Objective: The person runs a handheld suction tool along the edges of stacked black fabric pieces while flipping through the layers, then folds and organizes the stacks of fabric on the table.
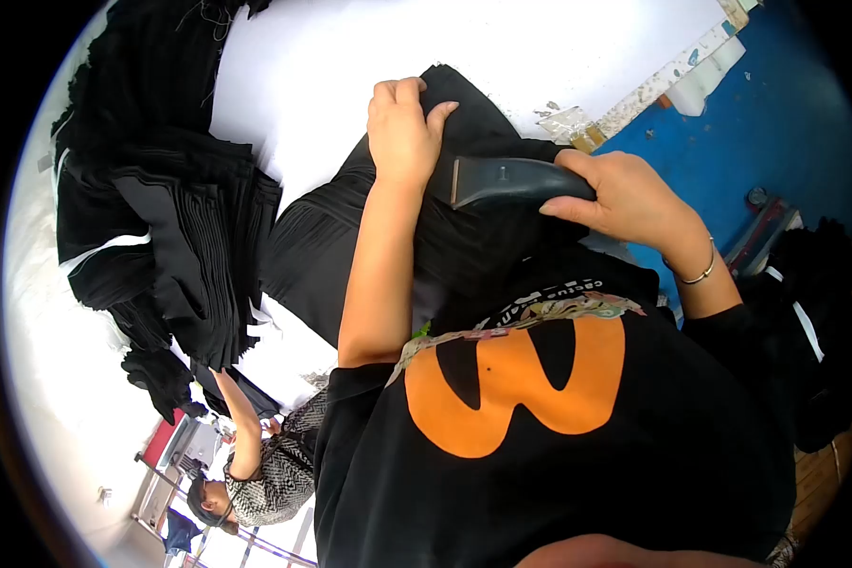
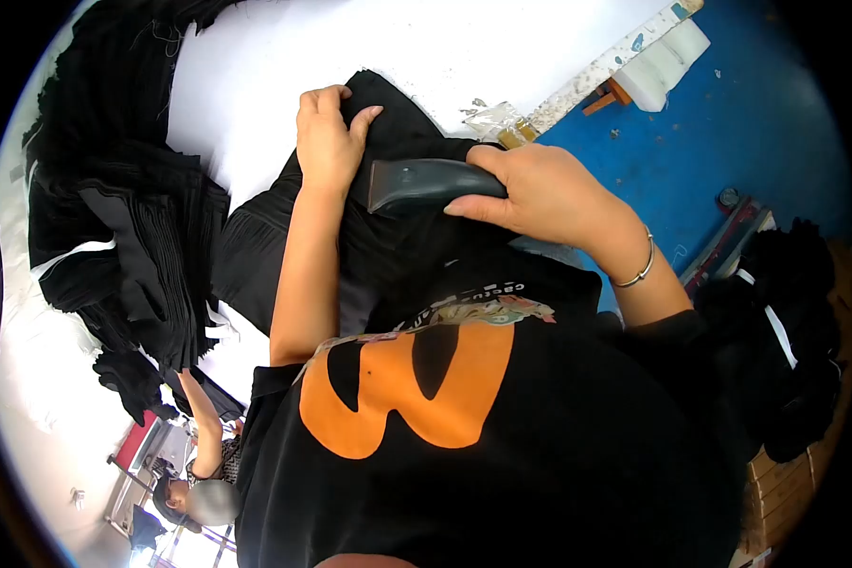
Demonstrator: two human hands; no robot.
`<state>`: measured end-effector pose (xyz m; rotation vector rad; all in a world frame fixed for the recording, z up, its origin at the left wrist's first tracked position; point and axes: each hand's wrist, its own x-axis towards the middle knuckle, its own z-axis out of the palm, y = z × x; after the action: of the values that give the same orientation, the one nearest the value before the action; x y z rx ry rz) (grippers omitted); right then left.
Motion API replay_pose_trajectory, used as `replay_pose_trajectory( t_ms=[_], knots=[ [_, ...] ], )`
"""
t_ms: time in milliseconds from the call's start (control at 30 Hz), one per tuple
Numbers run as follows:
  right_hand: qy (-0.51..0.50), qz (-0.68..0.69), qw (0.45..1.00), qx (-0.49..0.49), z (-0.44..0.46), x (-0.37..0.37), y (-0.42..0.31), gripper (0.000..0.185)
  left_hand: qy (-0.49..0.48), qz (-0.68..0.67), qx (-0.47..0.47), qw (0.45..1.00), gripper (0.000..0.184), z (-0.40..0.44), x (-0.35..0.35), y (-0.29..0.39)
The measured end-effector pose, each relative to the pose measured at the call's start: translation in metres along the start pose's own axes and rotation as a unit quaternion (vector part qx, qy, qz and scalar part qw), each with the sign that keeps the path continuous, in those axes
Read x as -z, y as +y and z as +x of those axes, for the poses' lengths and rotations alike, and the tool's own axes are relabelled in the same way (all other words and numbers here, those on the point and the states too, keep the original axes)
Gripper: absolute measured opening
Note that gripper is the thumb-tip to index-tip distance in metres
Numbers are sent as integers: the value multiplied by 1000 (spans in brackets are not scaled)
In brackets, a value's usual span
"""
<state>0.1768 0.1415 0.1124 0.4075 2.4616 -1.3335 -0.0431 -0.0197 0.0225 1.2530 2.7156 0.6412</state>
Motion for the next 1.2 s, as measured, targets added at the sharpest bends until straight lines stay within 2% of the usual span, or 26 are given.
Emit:
replay_pose_trajectory(
  t_ms=[100, 167, 267, 300, 367, 433, 500, 567, 633, 700, 767, 800, 833, 900, 933, 967, 1033, 1067, 1100, 1167, 1200],
  knots=[
    [16, -21, 999, 18, -9, -6, 9, 48, -11, -40, 28, 999, 49, -10, -7, 1],
    [-4, -8, 1000, 6, -15, 6, 16, 48, -25, -20, 37, 999, 52, -17, -9, 5],
    [89, 143, 983, -67, -25, 12, 45, 51, -15, -10, 43, 999, 48, -23, -2, 12],
    [59, 145, 983, -91, -22, 24, 44, 52, -19, -8, 47, 999, 48, -24, -6, 10],
    [78, 24, 995, -56, 0, 21, 44, 55, 28, -94, 18, 995, 42, -22, -12, 3],
    [102, -2, 994, -46, 40, 7, 36, 50, 37, -82, 7, 996, 36, -23, -13, 5],
    [132, -31, 990, -34, 51, 7, 32, 45, 5, -38, 24, 999, 32, -23, -10, 6],
    [173, 108, 976, -72, 47, 20, 27, 48, -10, -31, 40, 999, 33, -22, -7, 10],
    [159, 112, 977, -83, 26, 35, 34, 46, -98, 11, 115, 988, 39, -16, 4, 23],
    [88, 118, 979, -141, 18, 35, 32, 63, -118, -1, 107, 987, 37, -13, -3, 13],
    [79, 42, 994, -66, 35, 14, 35, 63, -8, -132, 3, 991, 30, -19, -12, 1],
    [100, 73, 991, -60, 47, 7, 34, 63, -2, -200, 34, 979, 26, -20, -14, -1],
    [122, 104, 986, -52, 55, 4, 33, 63, -38, -276, 134, 951, 23, -22, -13, -5],
    [116, 193, 965, -138, 52, 23, 21, 62, -36, -366, 195, 909, 17, -26, -9, 0],
    [179, 203, 956, -113, 47, 24, 24, 61, -37, -364, 197, 909, 17, -26, -5, 3],
    [148, 208, 961, -110, 38, 36, 28, 48, -21, -341, 168, 925, 16, -25, -3, 6],
    [108, 210, 961, -141, 29, 43, 25, 46, -18, -318, 130, 939, 18, -18, -1, 7],
    [117, 165, 967, -158, 31, 37, 16, 44, -19, -314, 121, 942, 18, -16, -2, 7],
    [85, 129, 983, -95, 42, 30, 23, 45, -24, -307, 113, 945, 18, -17, -3, 7],
    [113, 133, 983, -63, 63, 11, 26, 46, 52, -224, 65, 971, 17, -24, -15, -4],
    [102, 194, 965, -143, 65, 17, 17, 45, 58, -230, 56, 970, 16, -22, -12, 2]
  ],
)
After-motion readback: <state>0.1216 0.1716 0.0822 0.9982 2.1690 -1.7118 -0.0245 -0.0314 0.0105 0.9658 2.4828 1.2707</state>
